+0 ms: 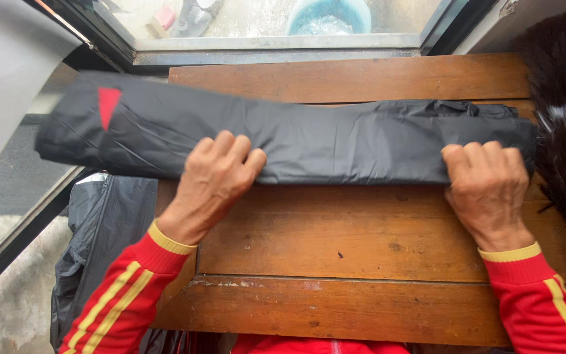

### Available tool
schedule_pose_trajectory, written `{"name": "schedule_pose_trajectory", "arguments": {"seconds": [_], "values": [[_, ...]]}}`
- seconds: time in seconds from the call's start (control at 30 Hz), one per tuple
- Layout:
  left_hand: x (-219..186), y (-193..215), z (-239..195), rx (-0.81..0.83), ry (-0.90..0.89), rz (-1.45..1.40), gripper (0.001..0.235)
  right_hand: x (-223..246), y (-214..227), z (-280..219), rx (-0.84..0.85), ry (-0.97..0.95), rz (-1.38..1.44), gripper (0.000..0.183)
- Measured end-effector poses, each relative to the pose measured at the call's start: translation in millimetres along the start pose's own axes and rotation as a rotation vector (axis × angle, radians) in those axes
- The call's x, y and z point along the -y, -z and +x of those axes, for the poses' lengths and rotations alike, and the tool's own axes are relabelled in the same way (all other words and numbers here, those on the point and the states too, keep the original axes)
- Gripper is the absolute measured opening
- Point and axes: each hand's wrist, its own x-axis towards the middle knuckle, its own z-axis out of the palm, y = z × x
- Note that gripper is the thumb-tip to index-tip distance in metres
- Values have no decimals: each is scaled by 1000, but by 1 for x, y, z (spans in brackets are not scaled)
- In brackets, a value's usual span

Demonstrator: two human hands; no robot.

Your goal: The person uses a feather duster to clean the surface of a black tarp laid on a wooden table. They then fold the tarp in half and roll it tightly into a cylindrical shape, using their hands to smooth and secure the roll.

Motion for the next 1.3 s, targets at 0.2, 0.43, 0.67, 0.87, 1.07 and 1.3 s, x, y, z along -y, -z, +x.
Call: {"name": "schedule_pose_trajectory", "arguments": {"seconds": [0.2,0.43,0.67,0.87,1.07,1.3], "values": [[-23,-17,-24,186,25,36,29,-1,19,-8,204,-21,146,41],[-27,-25,39,114,24,-376,48,31,51,36,39,-28,404,55],[-44,-98,39,32,379,-662,26,22,-26,53,-16,-84,623,29],[-42,-106,29,-35,435,-728,22,9,-44,63,-2,3,582,30],[-36,-83,35,-81,426,-611,24,2,-43,68,-46,86,336,44],[-15,-90,12,-7,479,-280,40,-3,-58,58,-42,11,371,39]]}}
